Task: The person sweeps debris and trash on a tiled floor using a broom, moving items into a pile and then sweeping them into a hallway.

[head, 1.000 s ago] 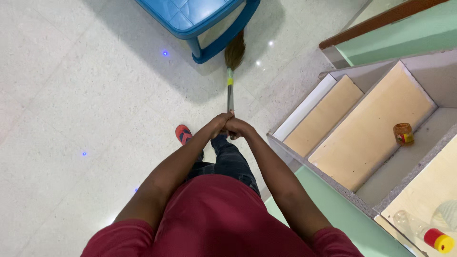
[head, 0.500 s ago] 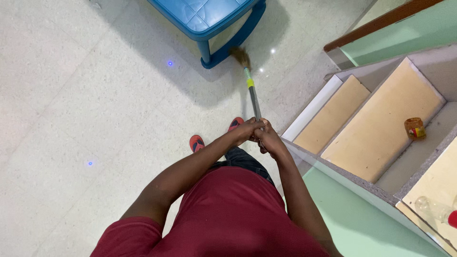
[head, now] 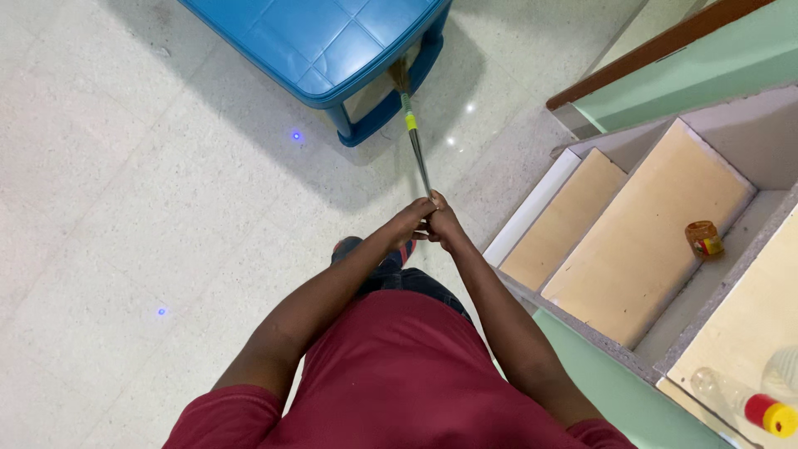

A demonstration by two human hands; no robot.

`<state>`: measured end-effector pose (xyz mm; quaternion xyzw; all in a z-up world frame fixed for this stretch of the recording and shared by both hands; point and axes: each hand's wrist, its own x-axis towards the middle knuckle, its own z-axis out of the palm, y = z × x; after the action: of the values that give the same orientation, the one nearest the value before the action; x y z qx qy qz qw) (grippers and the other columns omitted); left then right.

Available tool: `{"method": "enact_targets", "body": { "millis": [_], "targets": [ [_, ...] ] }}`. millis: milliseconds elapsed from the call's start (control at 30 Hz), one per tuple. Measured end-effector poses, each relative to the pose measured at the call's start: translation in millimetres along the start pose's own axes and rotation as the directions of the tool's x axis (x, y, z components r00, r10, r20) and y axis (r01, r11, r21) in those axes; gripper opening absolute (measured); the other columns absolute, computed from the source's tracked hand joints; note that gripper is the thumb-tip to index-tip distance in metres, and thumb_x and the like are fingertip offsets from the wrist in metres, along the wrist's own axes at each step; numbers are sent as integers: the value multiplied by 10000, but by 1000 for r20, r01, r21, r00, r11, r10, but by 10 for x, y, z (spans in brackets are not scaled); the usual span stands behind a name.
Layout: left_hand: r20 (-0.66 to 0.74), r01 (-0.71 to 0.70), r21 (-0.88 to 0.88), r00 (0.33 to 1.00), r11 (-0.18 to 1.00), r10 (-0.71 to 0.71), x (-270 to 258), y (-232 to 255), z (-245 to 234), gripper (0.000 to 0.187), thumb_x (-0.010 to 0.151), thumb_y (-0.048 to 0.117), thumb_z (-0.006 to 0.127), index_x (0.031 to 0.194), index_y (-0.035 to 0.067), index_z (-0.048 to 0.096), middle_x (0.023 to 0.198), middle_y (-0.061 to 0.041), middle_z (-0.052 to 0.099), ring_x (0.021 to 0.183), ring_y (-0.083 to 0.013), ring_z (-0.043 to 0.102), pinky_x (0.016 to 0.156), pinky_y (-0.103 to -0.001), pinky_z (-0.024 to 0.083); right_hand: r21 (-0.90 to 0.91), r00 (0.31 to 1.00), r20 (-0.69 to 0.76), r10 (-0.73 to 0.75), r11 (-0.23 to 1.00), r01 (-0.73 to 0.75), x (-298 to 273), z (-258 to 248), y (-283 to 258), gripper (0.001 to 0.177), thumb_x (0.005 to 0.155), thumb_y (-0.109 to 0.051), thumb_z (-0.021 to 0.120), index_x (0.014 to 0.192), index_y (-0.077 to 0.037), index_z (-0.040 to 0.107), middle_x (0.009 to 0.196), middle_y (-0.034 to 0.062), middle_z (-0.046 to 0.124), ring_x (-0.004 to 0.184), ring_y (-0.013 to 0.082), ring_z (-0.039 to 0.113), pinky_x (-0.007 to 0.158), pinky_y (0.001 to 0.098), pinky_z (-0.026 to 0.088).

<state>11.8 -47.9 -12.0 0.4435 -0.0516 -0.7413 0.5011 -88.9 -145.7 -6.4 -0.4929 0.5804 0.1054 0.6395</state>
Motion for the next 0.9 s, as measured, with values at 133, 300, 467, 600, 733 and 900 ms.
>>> {"method": "enact_targets", "body": {
  "millis": [133,300,467,600,733,900],
  "targets": [
    [-64,59,-12,996,998,-60,261,130,61,956,867,589,635,1598,192,164,1439,-161,505,1238,-280,570,995,-438,485,-156,986,-75,-149,978,136,122,-123,-139,562,1039,-177,417,1598,-175,355,882,54,617,561,97,481,398,261,312],
    [-68,-25,-18,997,1000,23,921,571,-168,997,890,594,628,1634,154,130,1505,-171,455,1264,-296,541,984,-437,506,-225,968,-117,-221,955,191,867,-312,-694,605,1013,-136,444,1609,-163,344,937,86,675,589,101,534,409,268,357],
    [-105,-83,-41,991,996,79,1618,1108,-480,895,919,564,566,1627,150,208,1435,-132,497,1163,-274,614,908,-390,521,-110,990,-143,9,994,-25,1605,-402,-1363,642,1017,-202,403,1630,-273,227,958,95,627,532,157,470,365,288,265],
    [-112,-40,-76,993,996,31,1641,1572,-619,812,903,606,528,1569,205,294,1392,-56,554,1092,-236,648,780,-332,472,-272,988,-46,151,949,-158,1965,-472,-1911,656,1053,-223,442,1634,-268,141,1021,27,623,537,123,502,373,281,282],
    [-50,5,-121,999,993,-11,1616,1816,-470,811,891,629,542,1559,212,349,1367,-86,559,1051,-226,647,752,-314,494,-355,919,246,309,911,-211,1824,-875,-2142,539,1042,-234,409,1564,-104,371,898,10,629,452,66,309,367,236,209],
    [-4,82,-128,997,988,-83,1810,1821,2,951,919,591,615,1589,196,67,1408,-172,569,1089,-239,632,790,-354,513,-199,961,158,227,961,-194,1541,-1387,-1983,731,987,-89,503,1634,-356,293,740,18,411,478,75,317,403,250,232]
  ]
}}
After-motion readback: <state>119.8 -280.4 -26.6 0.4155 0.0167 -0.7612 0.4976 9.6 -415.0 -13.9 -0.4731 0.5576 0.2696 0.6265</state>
